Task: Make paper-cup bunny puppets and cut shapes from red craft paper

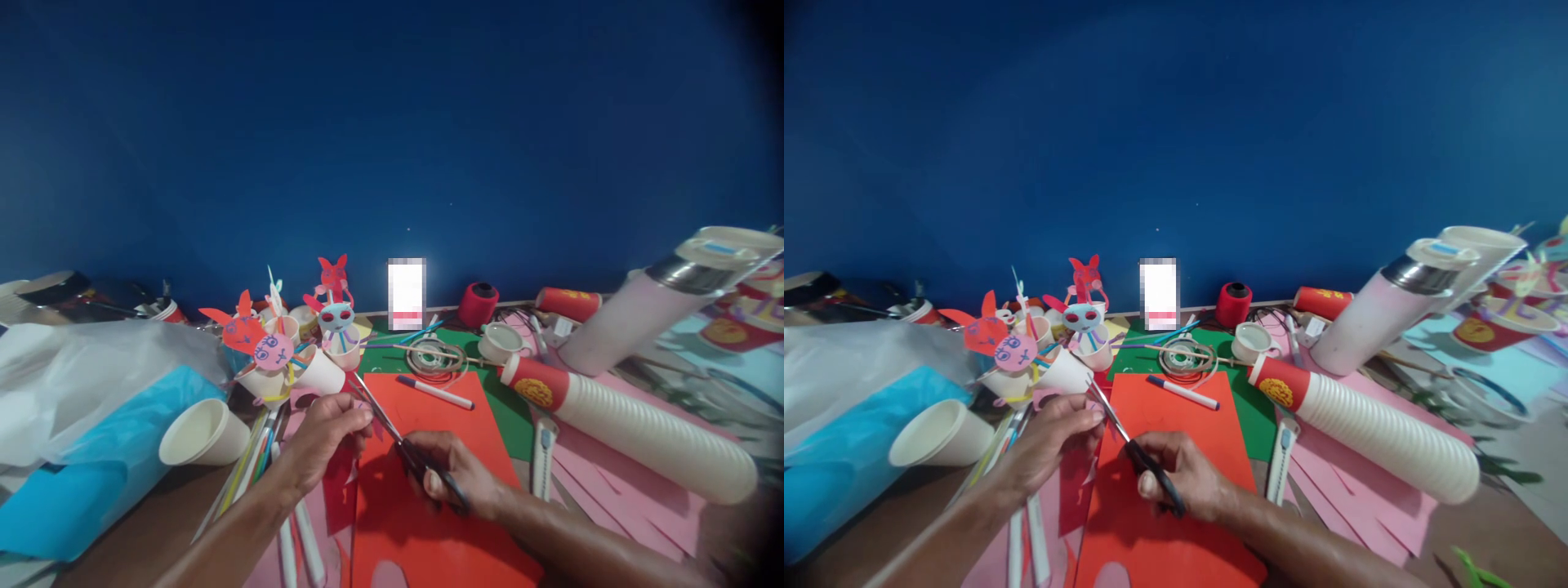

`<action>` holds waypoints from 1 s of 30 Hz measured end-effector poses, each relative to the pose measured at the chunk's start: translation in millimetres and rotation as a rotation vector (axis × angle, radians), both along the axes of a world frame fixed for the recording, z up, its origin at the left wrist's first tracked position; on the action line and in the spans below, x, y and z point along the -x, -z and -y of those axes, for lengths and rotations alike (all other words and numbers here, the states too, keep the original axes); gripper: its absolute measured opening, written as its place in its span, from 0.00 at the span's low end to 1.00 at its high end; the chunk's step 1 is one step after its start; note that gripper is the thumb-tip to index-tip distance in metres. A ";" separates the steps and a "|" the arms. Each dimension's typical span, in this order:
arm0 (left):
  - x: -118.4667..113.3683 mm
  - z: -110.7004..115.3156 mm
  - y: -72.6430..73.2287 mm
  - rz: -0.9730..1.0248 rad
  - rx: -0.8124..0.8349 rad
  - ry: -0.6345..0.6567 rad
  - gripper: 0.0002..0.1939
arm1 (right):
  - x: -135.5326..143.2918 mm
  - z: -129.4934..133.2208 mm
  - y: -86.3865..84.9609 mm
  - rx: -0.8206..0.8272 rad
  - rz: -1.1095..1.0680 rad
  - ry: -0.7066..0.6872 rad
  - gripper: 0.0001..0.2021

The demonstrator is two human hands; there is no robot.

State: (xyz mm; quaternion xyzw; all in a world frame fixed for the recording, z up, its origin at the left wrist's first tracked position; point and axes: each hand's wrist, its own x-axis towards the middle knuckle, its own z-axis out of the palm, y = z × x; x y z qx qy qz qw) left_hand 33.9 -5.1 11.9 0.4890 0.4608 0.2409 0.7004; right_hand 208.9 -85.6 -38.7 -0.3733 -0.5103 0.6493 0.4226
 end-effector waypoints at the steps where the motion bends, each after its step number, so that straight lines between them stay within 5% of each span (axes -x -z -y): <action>1: 0.3 -0.3 0.3 0.006 -0.007 -0.002 0.08 | -0.4 0.1 0.6 -0.002 0.007 -0.001 0.29; 13: 3.4 -2.1 11.7 0.015 -0.030 0.028 0.06 | -1.0 -0.3 1.5 -0.030 0.035 -0.050 0.28; 30: 1.8 -2.4 9.7 0.019 0.008 0.041 0.04 | -0.1 1.4 1.7 -0.009 0.024 -0.017 0.28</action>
